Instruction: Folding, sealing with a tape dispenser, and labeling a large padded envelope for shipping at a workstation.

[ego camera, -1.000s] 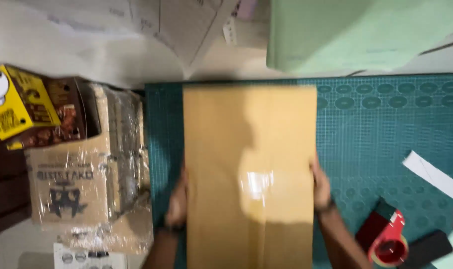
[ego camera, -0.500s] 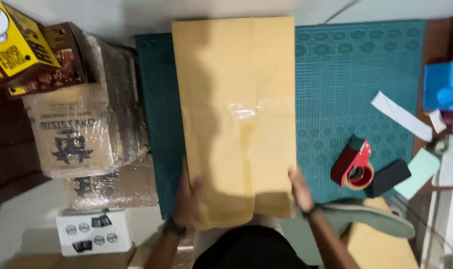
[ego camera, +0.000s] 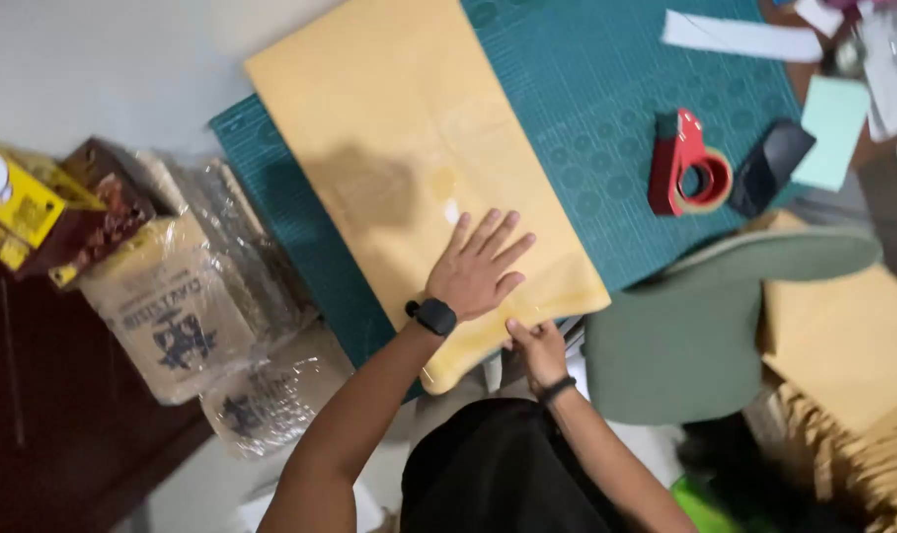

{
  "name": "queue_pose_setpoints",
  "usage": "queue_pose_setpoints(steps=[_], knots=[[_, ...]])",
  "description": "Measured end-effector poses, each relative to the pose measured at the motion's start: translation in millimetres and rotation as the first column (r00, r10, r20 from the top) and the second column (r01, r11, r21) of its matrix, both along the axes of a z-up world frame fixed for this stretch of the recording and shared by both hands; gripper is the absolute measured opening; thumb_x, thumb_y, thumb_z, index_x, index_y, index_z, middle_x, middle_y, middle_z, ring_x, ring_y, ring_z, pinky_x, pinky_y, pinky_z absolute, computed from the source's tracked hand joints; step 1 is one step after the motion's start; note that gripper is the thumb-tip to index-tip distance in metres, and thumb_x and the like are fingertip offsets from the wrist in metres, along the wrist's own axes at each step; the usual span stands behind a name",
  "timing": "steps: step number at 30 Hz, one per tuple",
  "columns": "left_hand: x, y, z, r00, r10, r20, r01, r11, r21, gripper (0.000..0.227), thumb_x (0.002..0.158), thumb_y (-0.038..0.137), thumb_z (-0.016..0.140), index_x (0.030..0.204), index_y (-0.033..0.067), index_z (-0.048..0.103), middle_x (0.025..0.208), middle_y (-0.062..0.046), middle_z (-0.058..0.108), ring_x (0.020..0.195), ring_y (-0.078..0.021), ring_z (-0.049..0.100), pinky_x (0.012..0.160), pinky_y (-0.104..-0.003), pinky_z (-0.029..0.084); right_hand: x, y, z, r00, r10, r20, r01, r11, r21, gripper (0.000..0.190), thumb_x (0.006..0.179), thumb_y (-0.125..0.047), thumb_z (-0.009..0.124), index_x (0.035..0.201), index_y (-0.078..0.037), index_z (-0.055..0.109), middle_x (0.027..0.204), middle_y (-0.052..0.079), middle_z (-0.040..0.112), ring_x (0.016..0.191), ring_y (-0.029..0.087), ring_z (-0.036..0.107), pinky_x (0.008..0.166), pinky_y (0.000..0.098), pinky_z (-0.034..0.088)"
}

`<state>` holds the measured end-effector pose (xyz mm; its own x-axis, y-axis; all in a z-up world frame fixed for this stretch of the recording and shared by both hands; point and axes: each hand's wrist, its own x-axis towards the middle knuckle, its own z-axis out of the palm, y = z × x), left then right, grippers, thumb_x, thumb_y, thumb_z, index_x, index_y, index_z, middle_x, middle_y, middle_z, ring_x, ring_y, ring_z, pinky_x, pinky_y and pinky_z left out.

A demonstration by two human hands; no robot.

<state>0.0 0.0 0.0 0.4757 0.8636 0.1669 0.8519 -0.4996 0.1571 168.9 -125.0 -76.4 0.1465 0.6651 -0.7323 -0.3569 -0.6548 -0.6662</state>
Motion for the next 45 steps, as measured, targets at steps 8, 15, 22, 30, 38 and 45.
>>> queue_pose_setpoints(steps=[8, 15, 22, 30, 38, 45], knots=[[-4.1, -17.1, 6.8, 0.972, -0.169, -0.166, 0.176, 0.984, 0.028, 0.069, 0.094, 0.057, 0.056, 0.158, 0.0368, 0.039, 0.169, -0.011, 0.029, 0.156, -0.0401, 0.021, 0.119, -0.073, 0.022, -29.5, 27.9, -79.3, 0.965, -0.006, 0.261, 0.041, 0.991, -0.127, 0.026, 0.083, -0.012, 0.086, 0.099, 0.002, 0.071, 0.068, 0.022, 0.067, 0.047, 0.033, 0.070, 0.035, 0.0405, 0.057], [7.4, -20.6, -1.7, 0.940, -0.243, -0.238, 0.285, 0.945, 0.162, 0.063, 0.086, 0.037, 0.076, 0.145, 0.0260, 0.057, 0.172, -0.009, 0.024, 0.151, -0.0492, 0.030, 0.111, -0.082, 0.030, -56.9, 60.2, -61.3, 0.820, 0.233, 0.522, -0.075, 0.949, -0.307, 0.010, 0.088, -0.021, 0.069, 0.087, -0.014, 0.076, 0.080, 0.013, 0.076, 0.089, 0.035, 0.075, 0.082, 0.0420, 0.061], [42.0, -13.7, 3.2, 0.889, -0.207, -0.407, 0.299, 0.938, 0.176, 0.053, 0.104, 0.016, 0.055, 0.156, 0.0042, 0.045, 0.175, -0.003, 0.013, 0.154, -0.0479, 0.022, 0.113, -0.082, 0.026, -32.9, 21.9, -25.4, 0.769, 0.036, 0.638, -0.023, 0.999, -0.029, 0.020, 0.079, -0.023, 0.080, 0.076, -0.008, 0.067, 0.073, 0.014, 0.072, 0.084, 0.042, 0.071, 0.079, 0.0514, 0.055], [47.2, -9.0, 9.6, 0.887, -0.236, -0.397, 0.338, 0.917, 0.211, 0.040, 0.101, 0.001, 0.057, 0.141, -0.0043, 0.057, 0.169, -0.015, 0.027, 0.144, -0.0594, 0.034, 0.105, -0.083, 0.037, 52.6, 75.8, 36.3, 0.482, 0.142, 0.865, -0.368, 0.928, 0.052, 0.074, 0.072, -0.036, 0.092, 0.131, -0.003, 0.062, 0.130, 0.024, 0.064, 0.123, 0.046, 0.059, 0.111, 0.0556, 0.047], [38.7, -16.3, -9.1, 0.861, -0.235, -0.451, 0.319, 0.940, 0.119, 0.044, 0.103, 0.017, 0.059, 0.146, 0.0196, 0.050, 0.174, -0.011, 0.014, 0.152, -0.0567, 0.017, 0.116, -0.082, 0.018, -31.6, 45.0, 6.7, 0.124, 0.063, 0.990, -0.435, 0.900, -0.003, 0.034, 0.086, -0.031, 0.058, 0.114, -0.018, 0.071, 0.070, 0.007, 0.068, 0.068, 0.031, 0.071, 0.061, 0.0473, 0.057], [31.8, -7.6, 0.7, 0.865, -0.367, -0.342, 0.276, 0.918, -0.285, 0.081, 0.104, 0.005, 0.056, 0.168, 0.0334, 0.014, 0.175, 0.002, -0.004, 0.155, -0.0529, 0.003, 0.120, -0.076, 0.007, -51.6, 38.4, -42.5, 0.217, 0.100, 0.971, -0.514, 0.857, 0.026, 0.009, 0.085, -0.028, 0.059, 0.091, -0.023, 0.064, 0.070, -0.005, 0.065, 0.070, 0.022, 0.070, 0.064, 0.0341, 0.055]])
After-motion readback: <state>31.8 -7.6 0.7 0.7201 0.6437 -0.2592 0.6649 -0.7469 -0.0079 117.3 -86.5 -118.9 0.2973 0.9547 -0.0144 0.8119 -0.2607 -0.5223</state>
